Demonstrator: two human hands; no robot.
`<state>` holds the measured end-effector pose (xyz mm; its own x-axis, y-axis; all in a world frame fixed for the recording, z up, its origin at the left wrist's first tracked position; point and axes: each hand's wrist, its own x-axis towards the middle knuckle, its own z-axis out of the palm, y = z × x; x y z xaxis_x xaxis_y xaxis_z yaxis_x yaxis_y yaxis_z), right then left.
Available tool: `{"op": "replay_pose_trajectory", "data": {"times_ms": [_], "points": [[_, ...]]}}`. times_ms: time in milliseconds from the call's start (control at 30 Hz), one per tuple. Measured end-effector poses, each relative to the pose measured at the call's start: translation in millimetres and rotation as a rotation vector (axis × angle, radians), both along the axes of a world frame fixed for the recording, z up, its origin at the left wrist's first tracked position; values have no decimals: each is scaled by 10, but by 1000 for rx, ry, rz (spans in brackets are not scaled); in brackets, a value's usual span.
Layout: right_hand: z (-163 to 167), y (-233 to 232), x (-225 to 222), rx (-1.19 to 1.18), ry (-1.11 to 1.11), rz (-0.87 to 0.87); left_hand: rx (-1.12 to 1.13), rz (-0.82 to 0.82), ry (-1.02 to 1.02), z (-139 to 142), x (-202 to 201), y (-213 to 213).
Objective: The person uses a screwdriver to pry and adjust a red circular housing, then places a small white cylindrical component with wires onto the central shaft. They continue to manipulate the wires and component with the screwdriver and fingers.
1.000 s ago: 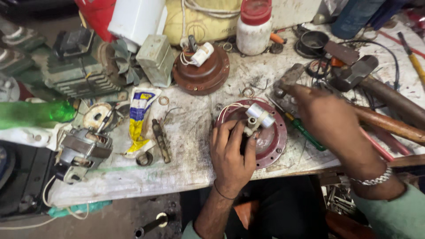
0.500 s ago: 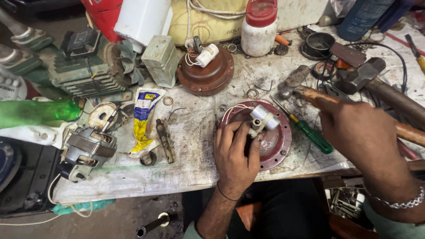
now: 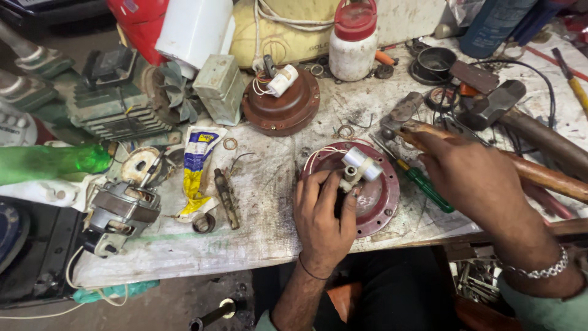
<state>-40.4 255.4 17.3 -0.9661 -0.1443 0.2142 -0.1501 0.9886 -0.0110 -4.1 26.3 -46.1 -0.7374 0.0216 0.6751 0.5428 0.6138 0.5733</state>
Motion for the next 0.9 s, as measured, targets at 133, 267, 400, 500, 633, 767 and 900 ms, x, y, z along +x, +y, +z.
{"op": "replay_pose_trajectory", "data": {"times_ms": [133,267,400,500,633,767,900], "points": [[-1,-2,96,-363,411,123,4,1,24,18,13,-13],[0,-74,54,-197,227,53,-2,-4,-4,15,-9,2],[53,-75,124,-261,329,75,2,8,29,3,-10,-1],[71,-49,188,-532,532,154,14,2,4,-8,3,2],[20,-70,75,-211,195,-27,0,-5,15,-4,-38,8],[39,-3,121,-246,231,-57,-5,0,4,2,-24,4],[130,59,180,-257,338,-95,1,-5,21,12,-23,21]]}}
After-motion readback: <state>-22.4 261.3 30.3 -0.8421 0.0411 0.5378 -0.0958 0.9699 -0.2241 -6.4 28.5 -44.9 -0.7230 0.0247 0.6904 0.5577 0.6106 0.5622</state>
